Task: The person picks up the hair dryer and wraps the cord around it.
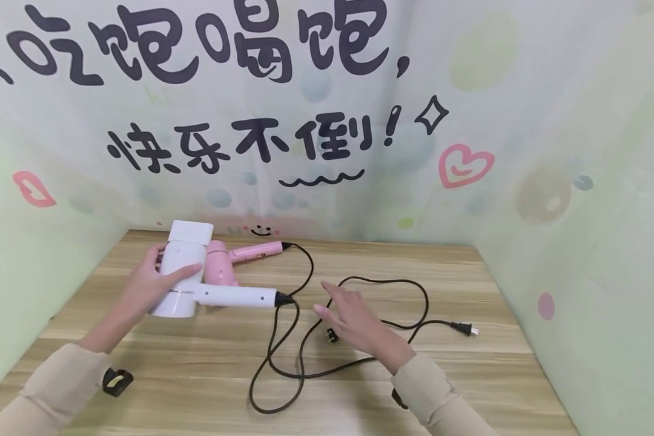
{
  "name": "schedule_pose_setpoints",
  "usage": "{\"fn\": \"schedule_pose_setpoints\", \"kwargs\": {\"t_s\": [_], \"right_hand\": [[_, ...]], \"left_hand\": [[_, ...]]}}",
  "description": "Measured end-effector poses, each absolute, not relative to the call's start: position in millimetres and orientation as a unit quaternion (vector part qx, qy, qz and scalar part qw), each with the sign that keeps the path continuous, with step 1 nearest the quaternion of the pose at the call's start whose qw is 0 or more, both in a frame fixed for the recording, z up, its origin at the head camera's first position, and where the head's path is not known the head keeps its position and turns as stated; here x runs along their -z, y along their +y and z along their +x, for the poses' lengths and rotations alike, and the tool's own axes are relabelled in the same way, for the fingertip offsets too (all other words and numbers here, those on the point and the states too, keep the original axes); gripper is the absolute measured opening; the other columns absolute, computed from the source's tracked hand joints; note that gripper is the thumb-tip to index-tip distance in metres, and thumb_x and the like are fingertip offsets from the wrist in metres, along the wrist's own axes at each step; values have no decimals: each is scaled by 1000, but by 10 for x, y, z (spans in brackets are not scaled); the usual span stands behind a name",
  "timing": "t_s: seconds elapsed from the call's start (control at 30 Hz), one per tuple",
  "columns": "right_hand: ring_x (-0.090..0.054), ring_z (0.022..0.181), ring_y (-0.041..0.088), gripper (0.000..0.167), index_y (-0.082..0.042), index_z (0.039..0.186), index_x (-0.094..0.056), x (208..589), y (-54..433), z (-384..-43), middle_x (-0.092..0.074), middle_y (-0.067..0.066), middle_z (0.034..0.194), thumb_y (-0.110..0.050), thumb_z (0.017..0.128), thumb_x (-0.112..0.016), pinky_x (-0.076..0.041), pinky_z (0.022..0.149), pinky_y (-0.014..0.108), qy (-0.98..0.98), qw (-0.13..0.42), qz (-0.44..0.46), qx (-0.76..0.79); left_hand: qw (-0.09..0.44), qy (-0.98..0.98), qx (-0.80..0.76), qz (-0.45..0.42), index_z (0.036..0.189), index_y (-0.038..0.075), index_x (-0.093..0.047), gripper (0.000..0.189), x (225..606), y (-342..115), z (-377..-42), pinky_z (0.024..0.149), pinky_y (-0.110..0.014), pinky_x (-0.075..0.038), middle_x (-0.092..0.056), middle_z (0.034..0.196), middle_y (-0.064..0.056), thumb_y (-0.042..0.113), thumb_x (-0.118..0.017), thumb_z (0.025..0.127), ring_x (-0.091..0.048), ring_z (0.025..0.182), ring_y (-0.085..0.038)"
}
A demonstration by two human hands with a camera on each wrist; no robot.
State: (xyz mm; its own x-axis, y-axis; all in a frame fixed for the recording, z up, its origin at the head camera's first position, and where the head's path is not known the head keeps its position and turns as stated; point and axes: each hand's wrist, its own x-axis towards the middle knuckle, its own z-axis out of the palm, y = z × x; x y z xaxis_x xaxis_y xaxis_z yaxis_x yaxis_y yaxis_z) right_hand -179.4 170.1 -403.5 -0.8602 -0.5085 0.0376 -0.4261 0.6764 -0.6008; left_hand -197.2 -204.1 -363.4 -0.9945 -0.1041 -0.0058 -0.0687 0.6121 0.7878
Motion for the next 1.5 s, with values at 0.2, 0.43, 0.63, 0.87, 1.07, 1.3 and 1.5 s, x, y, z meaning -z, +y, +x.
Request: {"fn": "schedule_pose_setpoints", "kwargs": {"t_s": [0.2,0.43,0.63,0.87,1.07,1.3,1.5], "right_hand": [[-58,111,25,44,-10,133,-46,3878,1565,-1677,-63,7,119,-35,103,-27,-42,98,45,835,126,-249,473],[-68,85,22,40,3,109,-51,3700,1544,-1603,-68,17,95,-28,103,-27,-53,85,38,724,121,-256,629],[-65,64,18,34,-3,98,-44,3638,1552,-1537,-57,2,69,-33,102,-29,-54,72,51,689,121,-196,687],[-46,48,12,33,-6,92,-42,3612,1616,-1512,-41,0,60,-35,102,-30,-51,48,35,719,105,-107,679],[-40,42,11,33,-1,92,-42,3590,1684,-1550,-38,2,57,-29,103,-28,-41,39,26,763,94,-76,634],[-31,41,8,33,1,93,-47,3575,1685,-1585,-37,1,54,-23,103,-27,-28,37,19,820,86,-51,564],[-36,46,10,32,-2,93,-57,3631,1640,-1566,-42,-1,55,-21,102,-33,-29,42,20,887,78,-61,450]], "left_hand": [[25,-868,493,49,144,3,-20,92,3487,-1822,-1929,84,-42,-50,-39,135,-23,54,-64,80,-48,110,-35],[-8,-824,562,67,134,2,-36,76,3373,-1614,-1891,76,-33,-53,-52,122,-19,49,-64,82,-59,95,-23],[-35,-746,662,62,131,7,-35,64,3412,-1447,-1870,73,-34,-54,-53,111,-13,39,-65,85,-61,83,-14],[-28,-725,688,23,141,21,-15,65,3501,-1318,-1778,83,-36,-47,-44,122,-11,33,-56,92,-53,100,-20],[-77,-669,733,-97,138,20,-15,63,3466,-1339,-1730,91,-38,-44,-46,131,-7,12,-54,90,-52,109,-19],[-134,-610,773,-112,128,11,-36,49,3495,-1423,-1668,90,-35,-45,-57,113,2,11,-60,85,-57,102,-14],[-83,-619,779,-48,127,9,-35,51,3539,-1394,-1642,83,-30,-48,-56,103,3,20,-59,84,-57,94,-11]]}}
